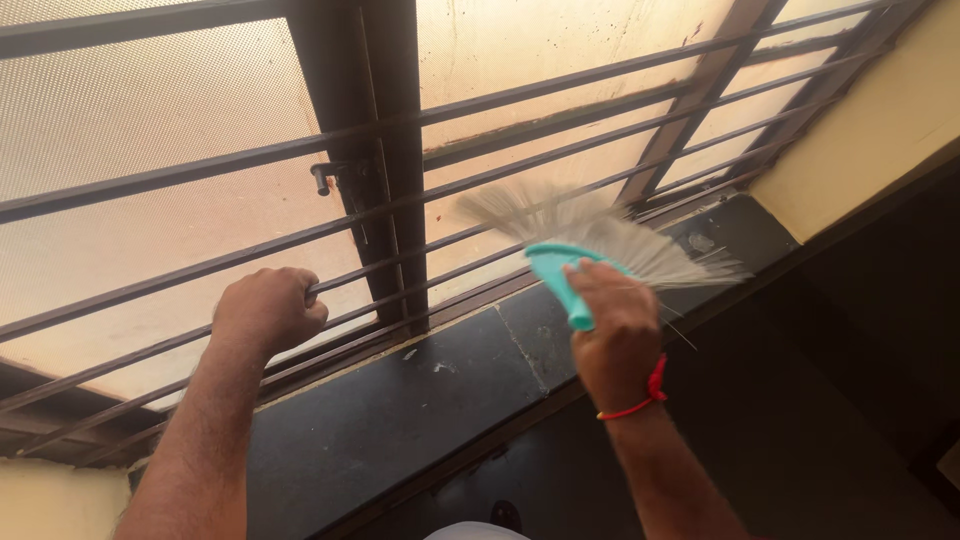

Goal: The person sweeps dust and debris from a window ledge and the window grill using a small handheld brush.

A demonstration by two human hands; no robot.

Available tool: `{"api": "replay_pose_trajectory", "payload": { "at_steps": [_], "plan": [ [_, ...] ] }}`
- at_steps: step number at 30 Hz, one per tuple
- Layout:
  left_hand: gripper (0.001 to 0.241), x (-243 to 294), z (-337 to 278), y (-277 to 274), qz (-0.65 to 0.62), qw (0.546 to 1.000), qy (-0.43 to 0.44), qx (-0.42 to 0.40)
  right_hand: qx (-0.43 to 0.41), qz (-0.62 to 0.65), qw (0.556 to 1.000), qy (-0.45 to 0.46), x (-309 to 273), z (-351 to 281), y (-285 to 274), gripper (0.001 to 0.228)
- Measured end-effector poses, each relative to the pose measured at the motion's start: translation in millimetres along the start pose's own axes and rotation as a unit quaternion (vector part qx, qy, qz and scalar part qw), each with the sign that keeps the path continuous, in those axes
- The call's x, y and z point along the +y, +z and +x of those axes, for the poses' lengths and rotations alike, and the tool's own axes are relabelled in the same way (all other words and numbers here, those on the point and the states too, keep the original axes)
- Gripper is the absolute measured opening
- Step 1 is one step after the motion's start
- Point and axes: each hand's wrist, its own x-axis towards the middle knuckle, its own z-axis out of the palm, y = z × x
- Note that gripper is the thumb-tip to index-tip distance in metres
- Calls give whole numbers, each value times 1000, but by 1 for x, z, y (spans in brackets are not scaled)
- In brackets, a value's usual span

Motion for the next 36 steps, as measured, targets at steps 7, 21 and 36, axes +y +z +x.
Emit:
{"api": "replay_pose_trajectory", "payload": {
  "at_steps": [7,21,36],
  "plan": [
    [26,-8,2,12,-19,999,2,45,-93,267,942,-183,-95,-11,9,34],
    [24,7,5,16,79,995,-25,55,-26,69,996,-41,10,5,2,51],
    [15,10,10,90,99,882,-20,460,-60,136,988,45,88,-24,50,41]
  ]
}}
